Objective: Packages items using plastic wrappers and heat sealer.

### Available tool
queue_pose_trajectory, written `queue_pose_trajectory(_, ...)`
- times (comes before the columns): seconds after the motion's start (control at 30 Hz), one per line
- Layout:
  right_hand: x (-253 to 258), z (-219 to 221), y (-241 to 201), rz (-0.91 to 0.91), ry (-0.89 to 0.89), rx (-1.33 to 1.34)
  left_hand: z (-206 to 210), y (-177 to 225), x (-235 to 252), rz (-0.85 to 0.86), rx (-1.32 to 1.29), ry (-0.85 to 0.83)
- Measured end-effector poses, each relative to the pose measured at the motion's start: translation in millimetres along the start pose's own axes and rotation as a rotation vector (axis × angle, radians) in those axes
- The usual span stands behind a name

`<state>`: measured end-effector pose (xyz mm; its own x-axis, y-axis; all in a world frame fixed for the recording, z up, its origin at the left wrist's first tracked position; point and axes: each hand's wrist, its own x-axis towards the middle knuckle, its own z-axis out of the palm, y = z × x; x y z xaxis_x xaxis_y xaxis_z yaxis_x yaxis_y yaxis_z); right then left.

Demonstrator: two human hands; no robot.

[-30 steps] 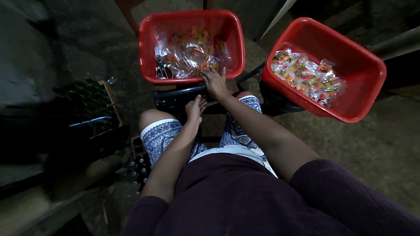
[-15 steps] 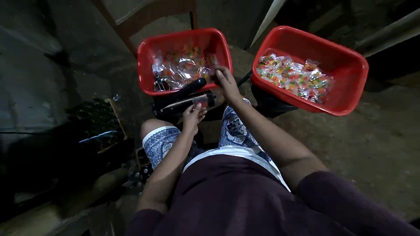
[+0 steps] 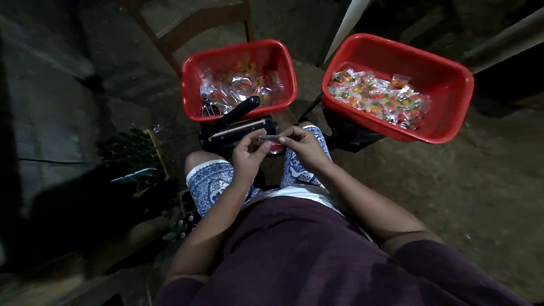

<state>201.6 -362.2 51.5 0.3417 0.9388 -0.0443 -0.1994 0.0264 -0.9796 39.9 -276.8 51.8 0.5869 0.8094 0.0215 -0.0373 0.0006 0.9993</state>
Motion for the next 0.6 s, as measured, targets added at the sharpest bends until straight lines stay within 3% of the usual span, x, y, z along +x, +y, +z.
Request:
queue_pose_trajectory(0.3, -0.2, -0.3, -4.3, 0.001, 0.030, -0.043, 11.5, 18.6, 9.2, -0.258, -0.172, 0.048)
queue_pose_trajectory(0.5, 6.2, -15.4, 6.4, 0.037, 0.044, -0.143, 24.7, -9.9, 27.7, -0.171, -0.080, -0.025)
queue_pose_trajectory(0.6, 15.3, -47.9, 4.0, 0.021, 0.181, -0.280, 25.6, -20.8, 39.4, -0.115, -0.042, -0.123)
